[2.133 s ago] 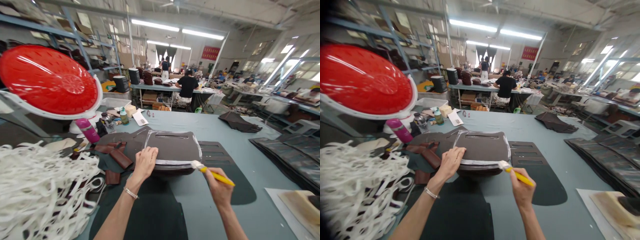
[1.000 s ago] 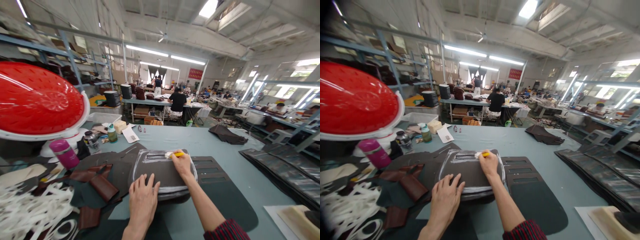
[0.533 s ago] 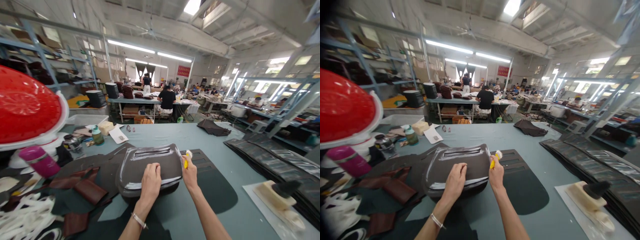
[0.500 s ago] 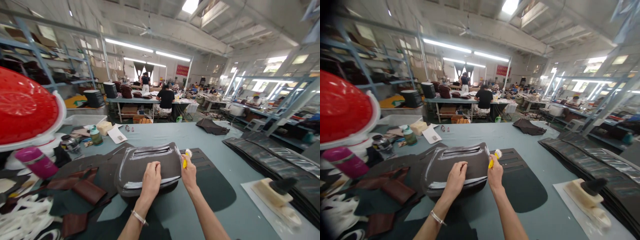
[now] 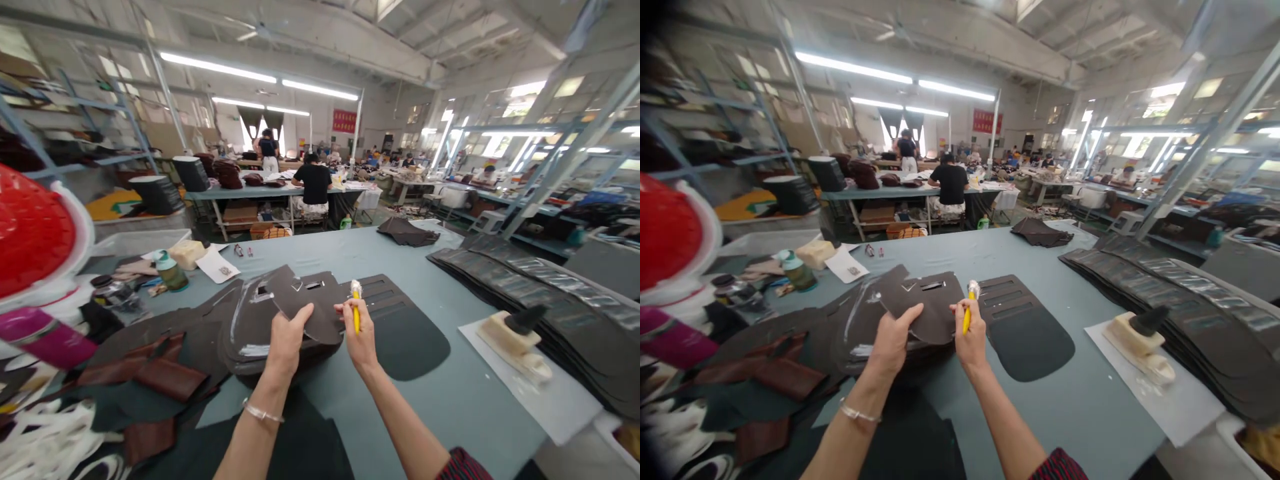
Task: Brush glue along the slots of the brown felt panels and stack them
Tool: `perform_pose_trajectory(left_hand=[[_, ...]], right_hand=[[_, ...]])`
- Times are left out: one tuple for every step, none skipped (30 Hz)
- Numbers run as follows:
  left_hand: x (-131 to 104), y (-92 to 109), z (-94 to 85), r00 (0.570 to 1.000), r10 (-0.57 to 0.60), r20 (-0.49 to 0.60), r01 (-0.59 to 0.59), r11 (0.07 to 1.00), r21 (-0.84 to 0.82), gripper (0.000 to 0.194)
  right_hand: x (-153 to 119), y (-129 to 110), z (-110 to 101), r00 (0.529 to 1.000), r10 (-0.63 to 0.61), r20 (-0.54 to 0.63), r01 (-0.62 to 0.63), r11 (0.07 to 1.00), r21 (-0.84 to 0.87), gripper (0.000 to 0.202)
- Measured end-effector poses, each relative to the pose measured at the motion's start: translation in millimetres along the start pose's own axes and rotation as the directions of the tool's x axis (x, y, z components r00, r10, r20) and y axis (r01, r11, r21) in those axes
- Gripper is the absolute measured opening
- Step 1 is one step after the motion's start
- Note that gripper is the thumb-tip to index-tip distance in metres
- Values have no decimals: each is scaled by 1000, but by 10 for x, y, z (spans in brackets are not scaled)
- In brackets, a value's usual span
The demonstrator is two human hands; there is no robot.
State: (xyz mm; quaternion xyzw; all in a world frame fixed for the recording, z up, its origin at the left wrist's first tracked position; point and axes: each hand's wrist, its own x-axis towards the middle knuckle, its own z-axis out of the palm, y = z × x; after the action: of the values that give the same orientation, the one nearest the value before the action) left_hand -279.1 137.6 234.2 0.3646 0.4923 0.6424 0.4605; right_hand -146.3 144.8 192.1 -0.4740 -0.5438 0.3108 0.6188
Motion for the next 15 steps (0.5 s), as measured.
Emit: perform_pose_trajectory(left_hand=[[-114, 78, 8, 996, -29, 84, 32, 999, -37, 44], [-233, 158, 20, 977, -79, 198, 94, 993, -65, 45], [-350, 230, 35, 936, -147, 319, 179, 981, -74, 47], [-459, 289, 54, 885, -205, 418, 259, 963, -76, 48], [-556, 327, 76, 834, -249, 492, 324, 943, -74, 49], [-637, 342, 102, 793, -277, 543, 373, 925, -73, 51], [-702, 332, 131, 760, -290, 582, 405, 911, -75, 52], [-753, 301, 162, 733, -295, 613, 428, 900, -78, 53], [-790, 253, 194, 710, -298, 638, 448, 891, -82, 54], [-818, 192, 227, 688, -306, 657, 469, 879, -82, 55], [-839, 124, 258, 670, -321, 669, 493, 866, -79, 54], [-855, 50, 286, 656, -341, 673, 519, 852, -75, 54], [-869, -26, 313, 646, -365, 671, 545, 836, -69, 53], [-880, -105, 338, 635, -393, 665, 570, 819, -60, 53], [-889, -189, 364, 622, -422, 659, 593, 804, -45, 54]], right_hand=[[3, 60, -82, 999, 41, -9, -41, 999, 5, 22], [1, 118, -175, 996, 84, -22, -84, 996, 19, 23], [-3, 173, -278, 991, 128, -41, -126, 991, 39, 25], [-9, 224, -389, 983, 169, -69, -165, 984, 62, 27], [-14, 272, -507, 973, 209, -103, -200, 976, 91, 29], [-18, 317, -631, 959, 249, -137, -232, 964, 128, 31], [-20, 361, -760, 943, 289, -167, -260, 950, 175, 33], [-22, 404, -893, 926, 328, -187, -283, 931, 230, 36], [-25, 448, -1029, 910, 362, -201, -298, 910, 288, 37], [-33, 493, -1163, 898, 389, -205, -308, 889, 340, 39], [-48, 538, -1296, 891, 408, -199, -313, 869, 382, 40], [-71, 586, -1423, 889, 420, -183, -318, 853, 413, 40], [-102, 638, -1545, 890, 428, -159, -327, 840, 433, 40], [-140, 696, -1663, 891, 435, -131, -341, 831, 440, 39], [-181, 761, -1777, 891, 442, -108, -357, 826, 435, 38]])
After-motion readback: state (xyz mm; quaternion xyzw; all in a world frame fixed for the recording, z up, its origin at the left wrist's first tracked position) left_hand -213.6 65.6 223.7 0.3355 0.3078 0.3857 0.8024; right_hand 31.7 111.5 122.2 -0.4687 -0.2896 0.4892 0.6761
